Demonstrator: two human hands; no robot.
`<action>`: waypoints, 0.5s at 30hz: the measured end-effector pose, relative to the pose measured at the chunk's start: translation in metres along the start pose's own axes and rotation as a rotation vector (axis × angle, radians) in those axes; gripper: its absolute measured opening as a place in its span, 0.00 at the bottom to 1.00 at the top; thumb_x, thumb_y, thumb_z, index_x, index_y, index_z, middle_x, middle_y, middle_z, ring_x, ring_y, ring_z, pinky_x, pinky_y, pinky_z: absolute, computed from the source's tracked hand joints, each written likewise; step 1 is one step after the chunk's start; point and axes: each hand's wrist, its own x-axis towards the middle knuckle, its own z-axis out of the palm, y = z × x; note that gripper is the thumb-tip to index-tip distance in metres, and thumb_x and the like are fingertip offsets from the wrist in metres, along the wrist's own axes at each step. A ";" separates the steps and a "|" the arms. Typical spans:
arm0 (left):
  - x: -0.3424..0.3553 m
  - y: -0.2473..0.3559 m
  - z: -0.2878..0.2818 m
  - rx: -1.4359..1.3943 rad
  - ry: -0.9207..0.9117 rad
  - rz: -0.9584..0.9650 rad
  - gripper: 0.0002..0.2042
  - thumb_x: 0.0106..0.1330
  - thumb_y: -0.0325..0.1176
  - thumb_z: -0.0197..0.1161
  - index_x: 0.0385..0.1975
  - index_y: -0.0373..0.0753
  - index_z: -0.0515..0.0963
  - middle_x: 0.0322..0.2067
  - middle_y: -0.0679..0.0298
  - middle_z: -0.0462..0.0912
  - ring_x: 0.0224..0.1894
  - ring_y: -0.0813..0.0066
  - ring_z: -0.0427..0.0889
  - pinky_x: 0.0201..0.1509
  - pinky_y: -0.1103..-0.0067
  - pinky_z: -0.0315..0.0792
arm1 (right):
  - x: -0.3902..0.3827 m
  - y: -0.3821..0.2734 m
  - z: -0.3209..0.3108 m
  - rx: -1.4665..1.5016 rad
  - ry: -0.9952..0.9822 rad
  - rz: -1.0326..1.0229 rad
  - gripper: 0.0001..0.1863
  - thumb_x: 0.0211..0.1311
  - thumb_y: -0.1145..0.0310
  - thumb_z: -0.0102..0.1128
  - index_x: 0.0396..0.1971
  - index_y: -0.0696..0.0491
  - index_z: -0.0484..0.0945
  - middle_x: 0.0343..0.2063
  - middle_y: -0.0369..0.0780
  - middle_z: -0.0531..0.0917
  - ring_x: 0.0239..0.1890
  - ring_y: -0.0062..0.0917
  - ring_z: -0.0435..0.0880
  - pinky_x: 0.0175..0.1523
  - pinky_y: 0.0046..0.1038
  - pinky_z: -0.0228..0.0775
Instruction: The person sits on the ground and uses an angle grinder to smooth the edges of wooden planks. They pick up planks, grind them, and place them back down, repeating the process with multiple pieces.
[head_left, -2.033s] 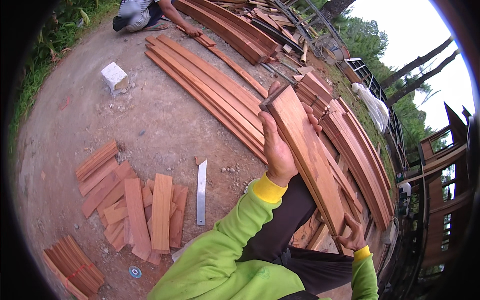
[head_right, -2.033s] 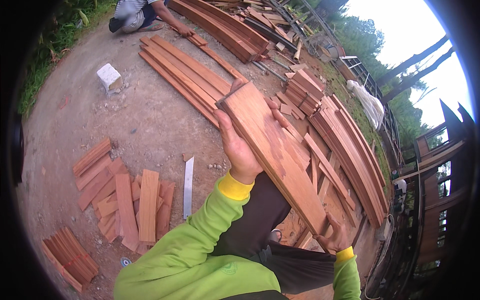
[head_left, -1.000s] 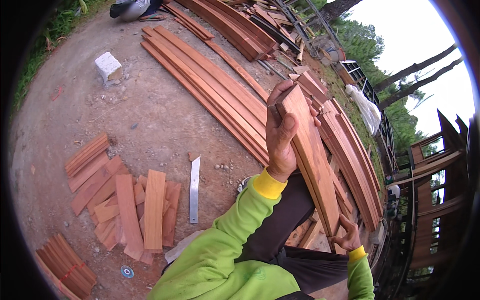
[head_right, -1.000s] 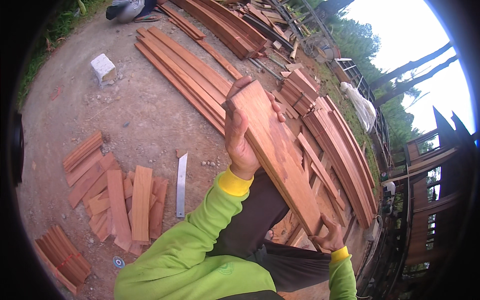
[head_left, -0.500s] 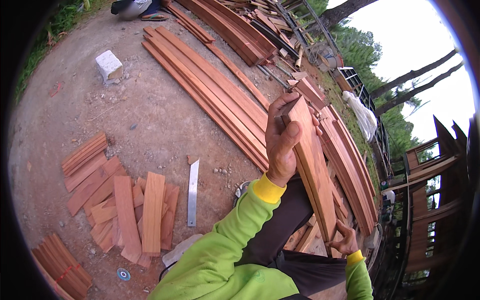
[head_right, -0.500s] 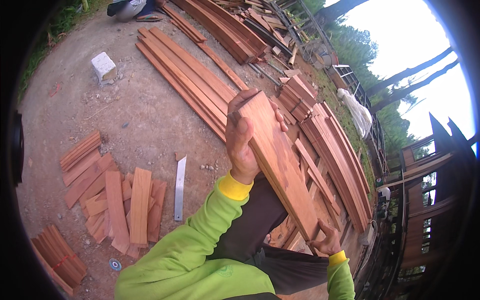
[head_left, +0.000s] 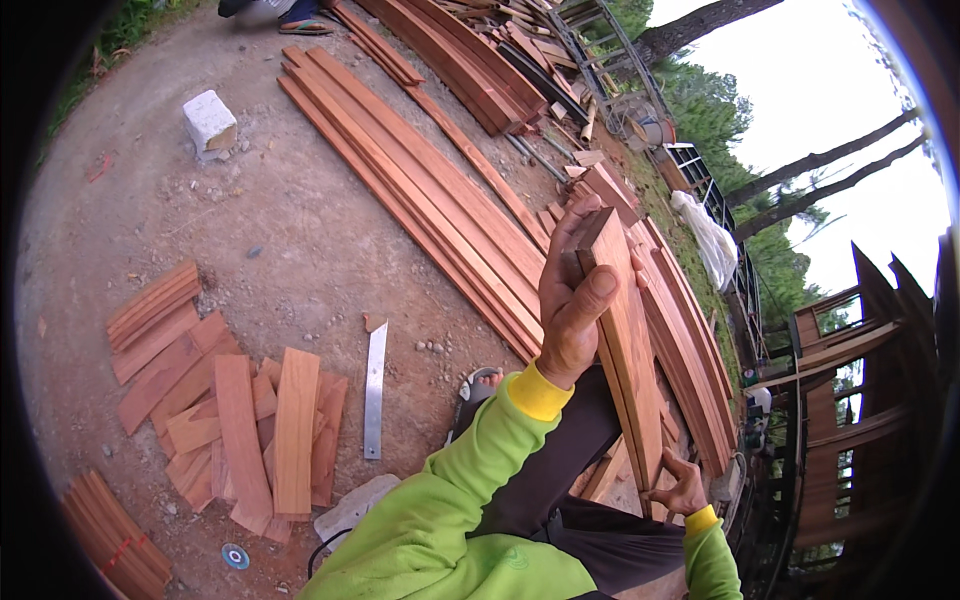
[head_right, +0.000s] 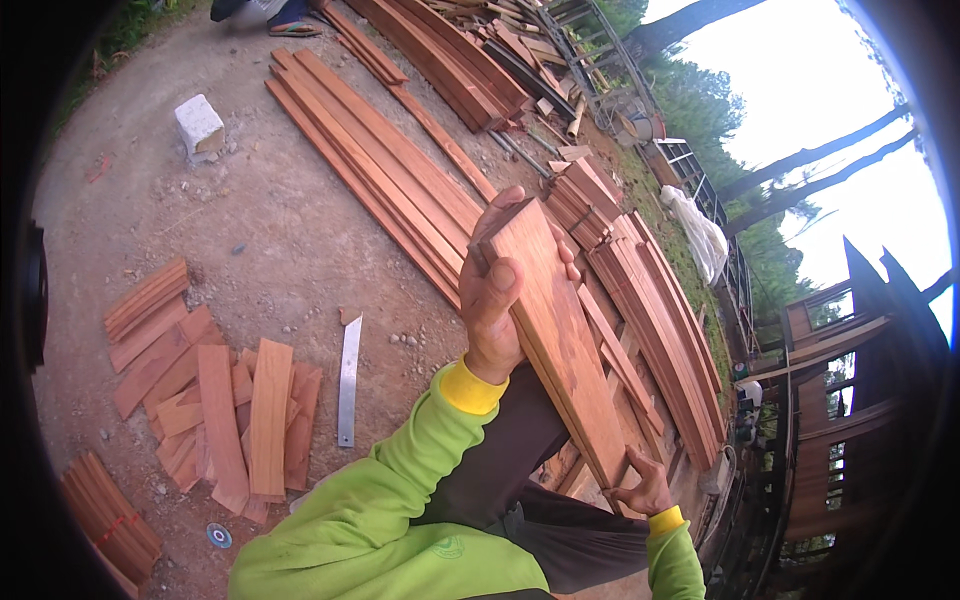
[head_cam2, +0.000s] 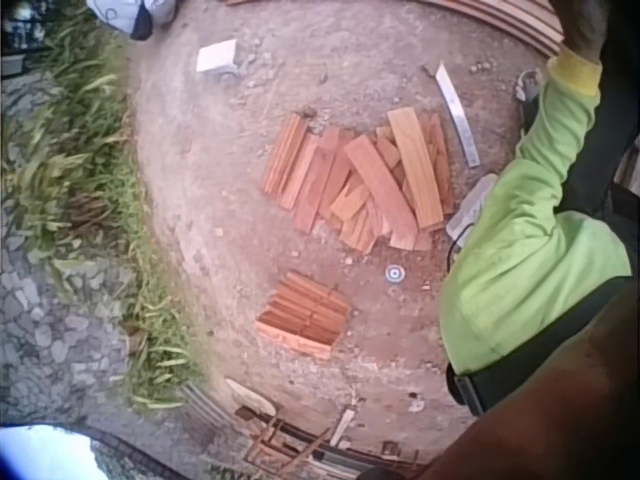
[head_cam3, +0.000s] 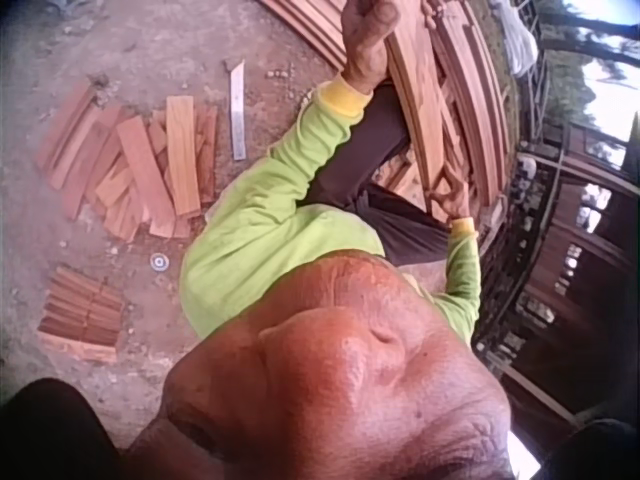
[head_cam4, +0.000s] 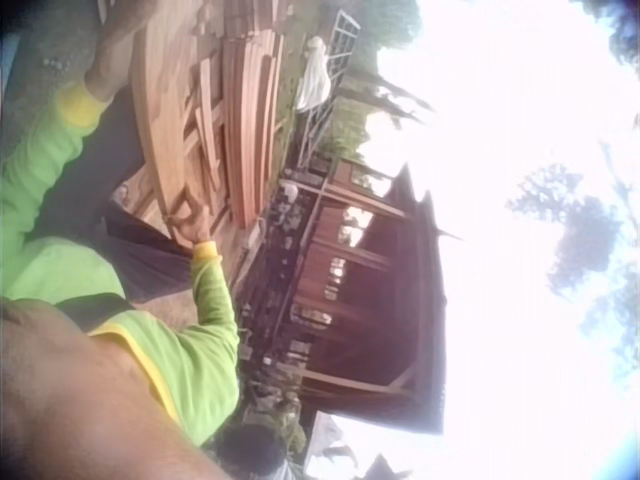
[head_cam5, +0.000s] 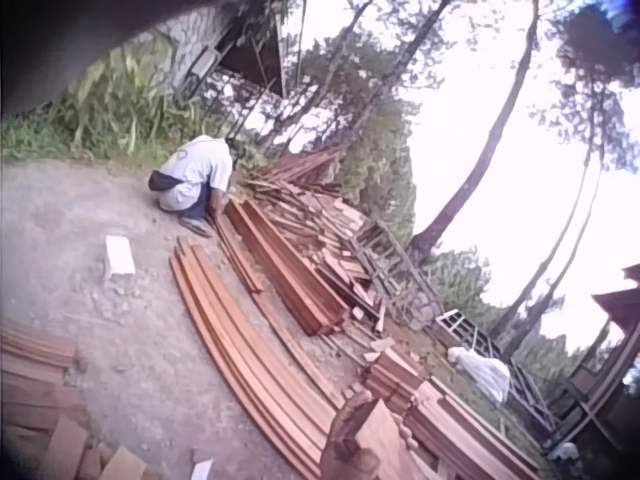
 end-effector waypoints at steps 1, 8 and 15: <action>0.000 0.000 0.000 0.002 0.000 -0.001 0.42 0.56 0.52 0.69 0.64 0.34 0.58 0.41 0.55 0.72 0.41 0.67 0.77 0.45 0.70 0.77 | 0.000 -0.001 0.001 0.010 -0.001 0.006 0.52 0.27 0.63 0.84 0.54 0.74 0.69 0.52 0.59 0.77 0.60 0.41 0.75 0.66 0.32 0.63; 0.000 0.002 -0.001 0.004 -0.011 -0.001 0.41 0.55 0.51 0.68 0.62 0.31 0.59 0.41 0.55 0.72 0.40 0.68 0.77 0.44 0.71 0.77 | -0.002 0.005 0.003 0.028 -0.003 -0.001 0.51 0.27 0.64 0.84 0.55 0.74 0.69 0.54 0.59 0.76 0.61 0.40 0.74 0.67 0.32 0.62; -0.001 0.003 -0.003 -0.137 -0.087 0.013 0.37 0.60 0.41 0.69 0.65 0.33 0.58 0.41 0.60 0.74 0.40 0.74 0.76 0.49 0.76 0.73 | -0.003 -0.007 0.002 0.003 -0.018 0.042 0.51 0.27 0.65 0.84 0.55 0.75 0.68 0.54 0.59 0.76 0.61 0.40 0.74 0.67 0.31 0.62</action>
